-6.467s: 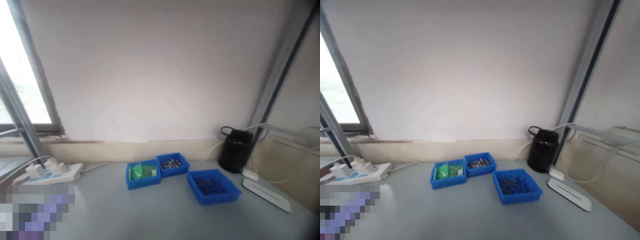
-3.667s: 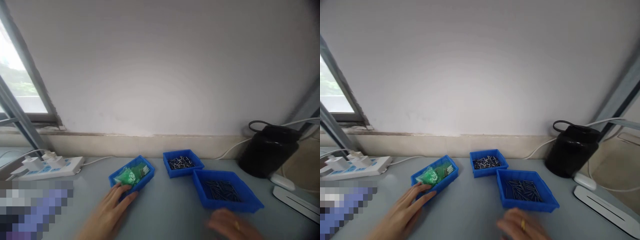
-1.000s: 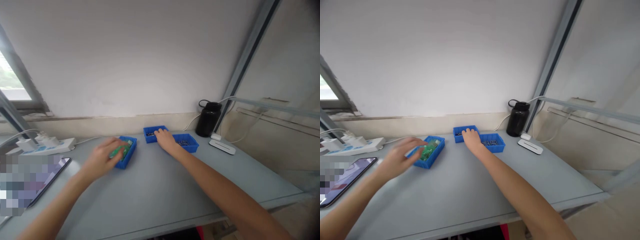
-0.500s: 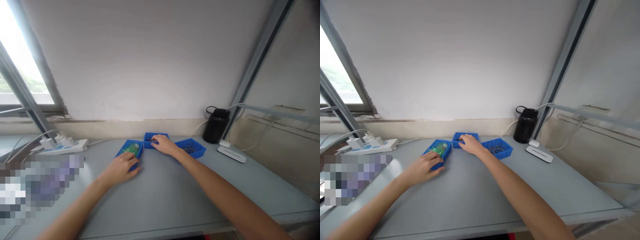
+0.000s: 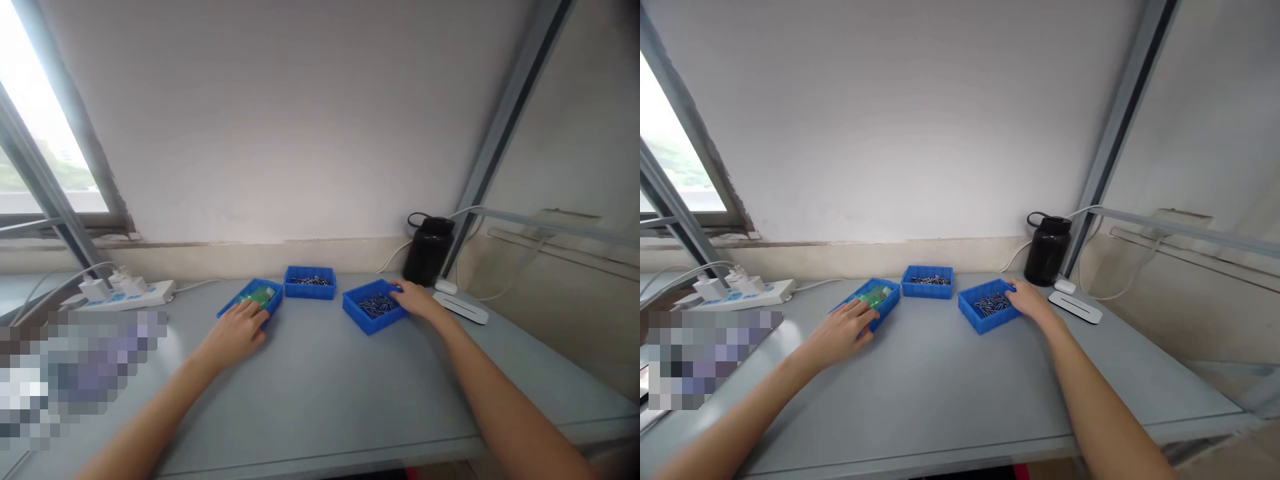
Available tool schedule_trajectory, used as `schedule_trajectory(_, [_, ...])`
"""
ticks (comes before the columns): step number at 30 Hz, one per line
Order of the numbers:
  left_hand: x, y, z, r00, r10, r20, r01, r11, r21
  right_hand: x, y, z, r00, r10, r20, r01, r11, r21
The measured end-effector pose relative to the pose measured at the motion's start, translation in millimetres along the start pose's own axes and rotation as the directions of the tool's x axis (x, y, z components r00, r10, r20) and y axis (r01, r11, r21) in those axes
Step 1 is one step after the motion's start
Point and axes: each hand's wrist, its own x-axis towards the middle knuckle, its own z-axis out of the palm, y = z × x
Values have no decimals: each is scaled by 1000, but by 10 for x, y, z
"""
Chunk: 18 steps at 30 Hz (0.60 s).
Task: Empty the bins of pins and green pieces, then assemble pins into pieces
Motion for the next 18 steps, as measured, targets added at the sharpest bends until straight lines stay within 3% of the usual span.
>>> schedule_trajectory(4, [19, -196, 93, 994, -112, 4, 112, 993, 43, -52, -15, -10, 995, -67, 73, 62, 996, 67])
schedule_trajectory(10, [245, -403, 170, 990, -140, 24, 140, 990, 32, -191, -325, 40, 946, -266, 185, 223, 949, 221])
schedule_trajectory(13, [595, -261, 239, 997, -59, 50, 59, 998, -8, -209, -330, 14, 933, -267, 241, 207, 946, 248])
schedule_trajectory(18, [1134, 117, 386, 997, -7, 83, 9, 999, -34, -154, -75, -121, 963, -110, 246, 68, 982, 174])
